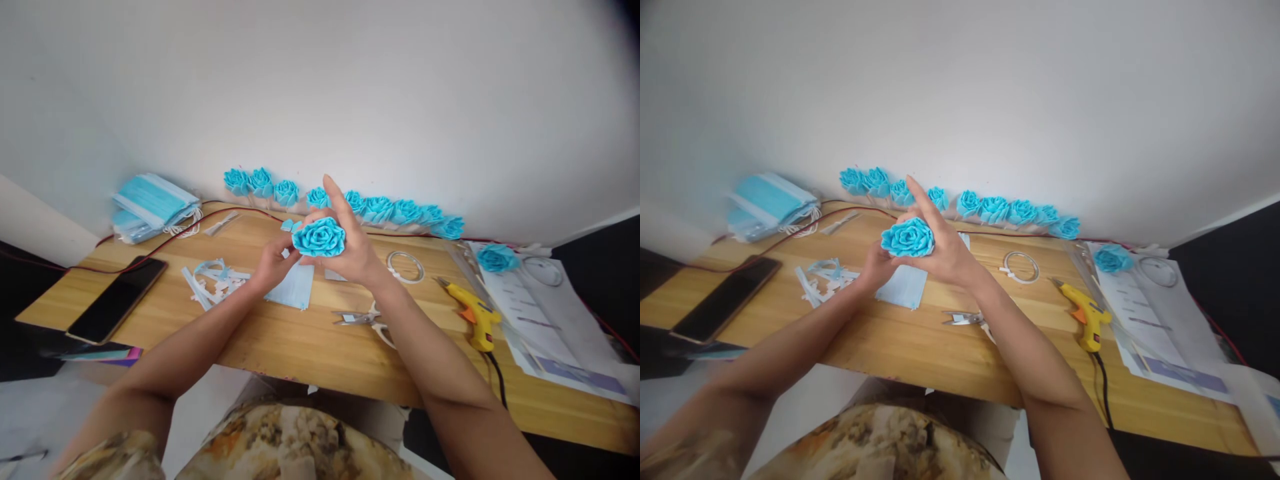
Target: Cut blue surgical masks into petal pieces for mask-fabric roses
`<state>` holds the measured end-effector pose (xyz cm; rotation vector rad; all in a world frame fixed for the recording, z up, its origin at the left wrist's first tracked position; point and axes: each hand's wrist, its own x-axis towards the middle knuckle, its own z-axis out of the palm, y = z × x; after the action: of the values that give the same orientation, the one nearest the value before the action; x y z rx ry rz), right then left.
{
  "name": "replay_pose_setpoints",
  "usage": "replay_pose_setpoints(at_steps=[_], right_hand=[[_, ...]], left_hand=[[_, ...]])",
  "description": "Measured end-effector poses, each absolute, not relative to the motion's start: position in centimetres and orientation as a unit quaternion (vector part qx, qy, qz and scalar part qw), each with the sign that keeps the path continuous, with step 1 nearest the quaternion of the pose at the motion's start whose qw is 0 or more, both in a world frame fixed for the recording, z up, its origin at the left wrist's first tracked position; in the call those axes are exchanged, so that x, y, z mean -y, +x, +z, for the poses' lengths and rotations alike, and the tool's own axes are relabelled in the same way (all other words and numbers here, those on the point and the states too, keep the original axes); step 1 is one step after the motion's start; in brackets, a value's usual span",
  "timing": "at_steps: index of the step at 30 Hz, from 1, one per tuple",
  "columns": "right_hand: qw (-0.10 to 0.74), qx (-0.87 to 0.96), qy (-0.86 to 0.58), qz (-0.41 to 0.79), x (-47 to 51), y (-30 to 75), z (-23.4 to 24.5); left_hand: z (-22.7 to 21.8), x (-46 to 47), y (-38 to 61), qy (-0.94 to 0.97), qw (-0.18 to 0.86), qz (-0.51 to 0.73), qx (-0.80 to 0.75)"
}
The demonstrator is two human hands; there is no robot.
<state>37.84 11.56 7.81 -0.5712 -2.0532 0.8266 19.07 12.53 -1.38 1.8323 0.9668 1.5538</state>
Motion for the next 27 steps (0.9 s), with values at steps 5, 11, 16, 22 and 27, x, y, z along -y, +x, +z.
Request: replay_pose_setpoints(at_steps=[5,11,16,22,27], right_hand=[[0.384,0.824,-0.208,0.361,-11.7,38.8,9.1],[0.379,0.809,-0.220,0.392,-12.4,40.2,10.0],[0.375,0.808,-0.170,0.421,-12.2,39.5,9.0],[0.408,0.813,-0.181,0.374,-11.5,38.5,8.6],[0.426,0.816,-0.201,0.336,-11.6,38.2,8.1]], left_hand=[[-1.4,-12.6,19.0,0.675,0.284,0.576,-0.363],[-1.7,-12.9,18.9,0.680,0.264,0.583,-0.358],[-1.5,-12.7,18.9,0.714,0.262,0.556,-0.337],[-2.0,-12.9,19.0,0.696,0.249,0.582,-0.339],[-1.9,-12.8,18.9,0.689,0.265,0.577,-0.349]])
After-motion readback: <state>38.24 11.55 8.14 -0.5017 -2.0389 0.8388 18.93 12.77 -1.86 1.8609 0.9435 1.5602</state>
